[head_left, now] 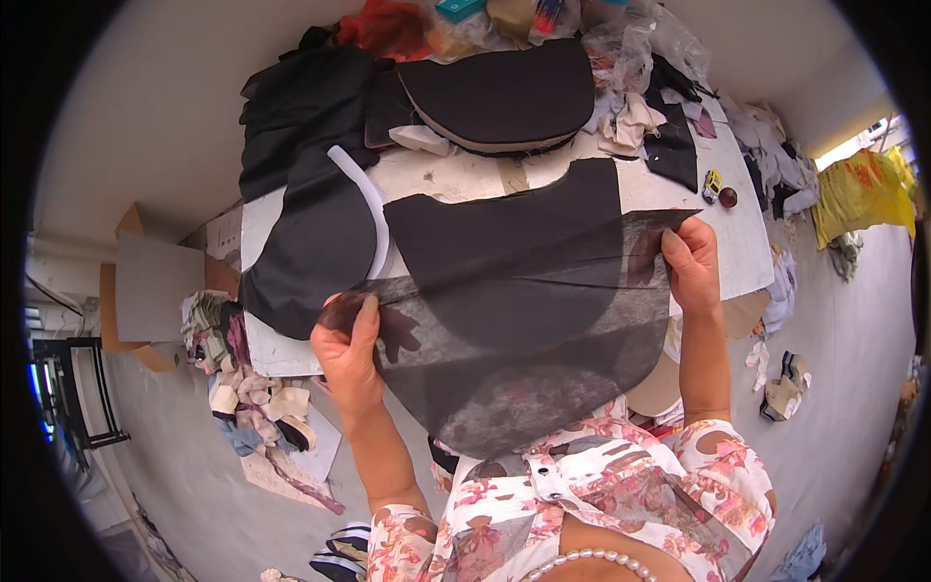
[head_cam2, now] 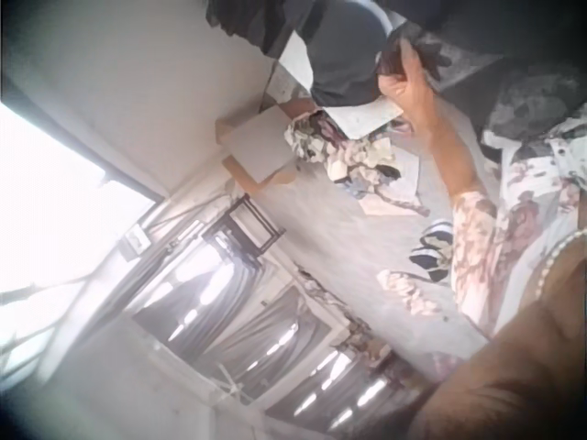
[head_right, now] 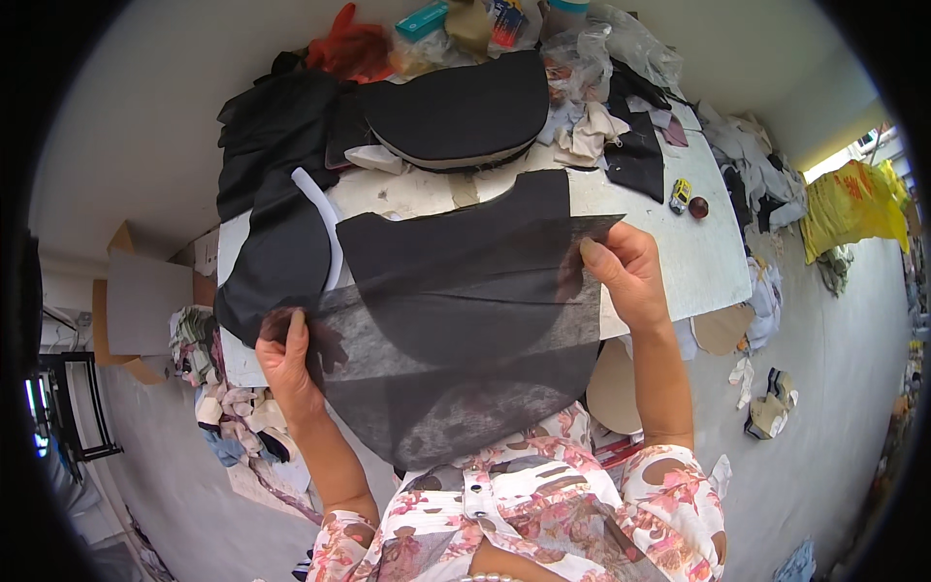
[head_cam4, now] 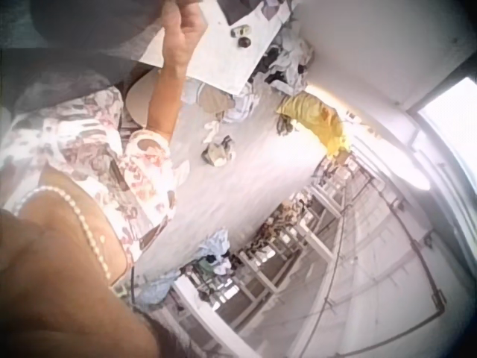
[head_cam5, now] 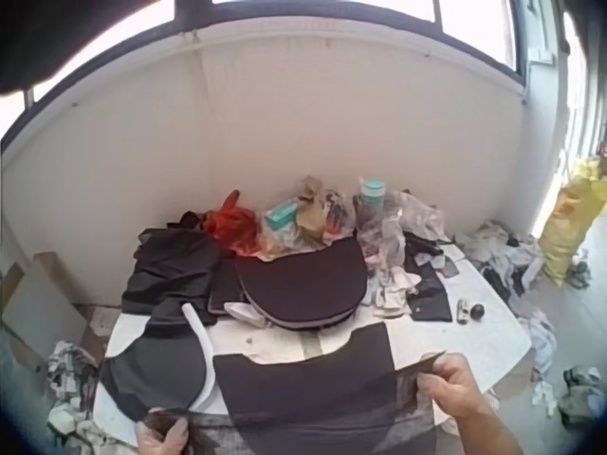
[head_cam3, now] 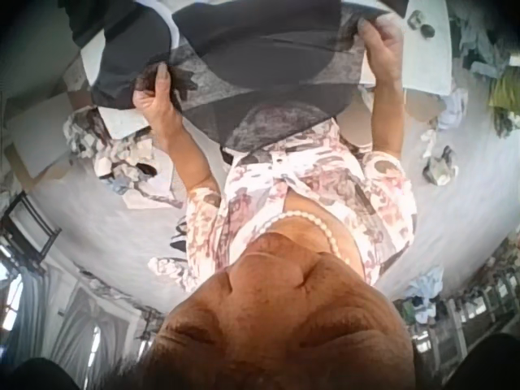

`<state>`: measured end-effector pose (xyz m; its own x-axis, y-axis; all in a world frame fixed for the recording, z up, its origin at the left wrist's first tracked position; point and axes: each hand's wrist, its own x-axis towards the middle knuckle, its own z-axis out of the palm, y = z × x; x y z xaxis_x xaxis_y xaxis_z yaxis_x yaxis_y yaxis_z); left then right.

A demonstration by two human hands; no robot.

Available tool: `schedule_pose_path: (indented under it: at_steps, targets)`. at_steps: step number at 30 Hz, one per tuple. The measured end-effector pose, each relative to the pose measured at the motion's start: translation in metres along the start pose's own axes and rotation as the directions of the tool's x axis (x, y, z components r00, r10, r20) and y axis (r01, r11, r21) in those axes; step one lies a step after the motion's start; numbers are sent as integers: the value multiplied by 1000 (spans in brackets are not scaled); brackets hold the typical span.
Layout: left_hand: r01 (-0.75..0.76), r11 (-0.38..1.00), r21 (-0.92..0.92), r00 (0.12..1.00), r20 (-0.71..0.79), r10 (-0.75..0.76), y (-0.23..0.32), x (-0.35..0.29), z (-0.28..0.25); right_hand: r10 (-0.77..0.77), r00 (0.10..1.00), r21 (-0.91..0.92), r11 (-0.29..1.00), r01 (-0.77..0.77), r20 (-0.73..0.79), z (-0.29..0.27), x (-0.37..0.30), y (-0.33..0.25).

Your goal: The person repeatedly picks up black fabric pieces from a table, folds them in half, and places them back down. The hands handle the fabric directly without tools, repeating the same folding motion throughout the clip.

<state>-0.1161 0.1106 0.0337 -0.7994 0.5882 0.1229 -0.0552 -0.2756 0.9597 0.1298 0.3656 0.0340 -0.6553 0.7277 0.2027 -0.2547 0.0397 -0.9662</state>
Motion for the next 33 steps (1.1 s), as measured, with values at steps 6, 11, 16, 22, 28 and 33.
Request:
schedule_pose_path:
  at_steps: [6, 11, 16, 22, 28, 33]
  targets:
    - [116, 972, 203, 993, -47, -109, -50, 41, 15, 58, 997, -311, 948, -71, -53, -13, 14, 31]
    - [21, 818, 575, 995, -92, 39, -72, 64, 19, 145, 983, -418, 890, -181, -117, -17, 38, 50]
    - [-4, 714, 700, 987, -112, 116, -80, 71, 26, 45, 983, -598, 788, -145, -179, -17, 46, 63]
    - [-25, 696, 717, 982, -114, 153, -91, 76, 21, -56, 976, -716, 688, -116, -211, -19, 50, 75]
    - [38, 572, 819, 973, -160, 165, -74, 67, 27, -147, 975, -890, 448, -85, -167, -4, 46, 47]
    - [-524, 227, 821, 851, 491, 188, -66, 47, 42, -188, 926, -917, 174, 358, 326, 29, 30, 32]
